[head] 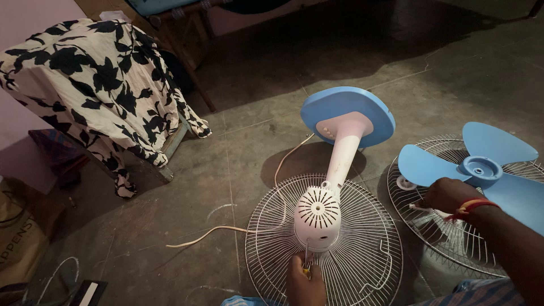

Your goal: The person disassembles a small electric fan by removing the front grille, fan blades, and motor housing. They use a screwdriver to loosen screws and separate components, placing them on the floor.

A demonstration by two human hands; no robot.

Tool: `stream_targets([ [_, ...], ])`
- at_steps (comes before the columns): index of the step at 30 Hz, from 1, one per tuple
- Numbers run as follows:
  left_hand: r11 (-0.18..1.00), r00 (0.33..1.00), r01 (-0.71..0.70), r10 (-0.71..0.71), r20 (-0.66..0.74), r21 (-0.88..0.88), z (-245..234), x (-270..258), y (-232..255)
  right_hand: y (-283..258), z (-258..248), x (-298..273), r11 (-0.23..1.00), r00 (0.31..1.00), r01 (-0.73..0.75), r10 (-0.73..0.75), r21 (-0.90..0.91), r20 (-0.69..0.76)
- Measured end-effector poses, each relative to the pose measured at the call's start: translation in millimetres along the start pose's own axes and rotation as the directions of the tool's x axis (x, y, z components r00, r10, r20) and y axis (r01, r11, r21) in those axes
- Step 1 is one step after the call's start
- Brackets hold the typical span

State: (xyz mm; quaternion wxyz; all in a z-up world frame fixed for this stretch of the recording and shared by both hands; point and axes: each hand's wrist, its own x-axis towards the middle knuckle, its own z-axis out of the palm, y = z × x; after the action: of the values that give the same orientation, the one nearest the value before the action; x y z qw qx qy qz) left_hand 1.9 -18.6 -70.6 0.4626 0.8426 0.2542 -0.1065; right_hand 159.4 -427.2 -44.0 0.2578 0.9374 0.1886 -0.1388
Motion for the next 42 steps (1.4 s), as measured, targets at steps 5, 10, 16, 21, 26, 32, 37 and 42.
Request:
stream_targets([
  [5,0.97,0.979,-0.199,0.191,-0.073,-0.141,3.9,5.7,-6.7,-24.9,-83.7,-26.3,0.679,0.931,-0.329,0.351,0.656,0.104],
  [10,0.894,0.978,-0.137,0.191,0.087,-0.427,7.1,-5.0,-5.2,-70.3,-158.2,-65.1,0.569,0.996,-0.021,-0.062,0.822,0.069],
  [16,0.819,0.882,-0.32,0.441,0.166,-0.476,0.6,-23.5,7.4,-128.7,-190.2,-89.7,0.515,0.937,0.174,-0.349,0.839,0.02],
  [21,0.826,0.84,-0.488,0.533,0.107,-0.28,-16.7,-42.4,22.8,-156.1,-190.3,-88.4,0.326,0.894,0.371,-0.379,0.87,-0.239],
  [26,0.891,0.909,-0.319,0.384,0.162,-0.323,-29.3,-50.2,39.8,-166.7,-191.1,-89.6,0.376,0.936,0.287,-0.304,0.881,-0.175],
  [32,0.881,0.954,-0.092,0.212,0.212,-0.464,-19.5,-53.0,39.0,-171.2,-191.3,-88.8,0.375,0.929,0.257,-0.349,0.891,-0.121],
  [37,0.899,0.939,-0.16,0.266,0.218,-0.408,-14.1,-57.9,39.7,-173.2,-183.4,-86.9,0.347,0.894,0.307,-0.424,0.886,-0.144],
  [42,0.902,0.881,-0.144,0.304,0.363,-0.407,-20.8,-65.3,42.9,-168.1,-167.6,-78.5,0.361,0.832,0.37,-0.539,0.856,-0.132],
])
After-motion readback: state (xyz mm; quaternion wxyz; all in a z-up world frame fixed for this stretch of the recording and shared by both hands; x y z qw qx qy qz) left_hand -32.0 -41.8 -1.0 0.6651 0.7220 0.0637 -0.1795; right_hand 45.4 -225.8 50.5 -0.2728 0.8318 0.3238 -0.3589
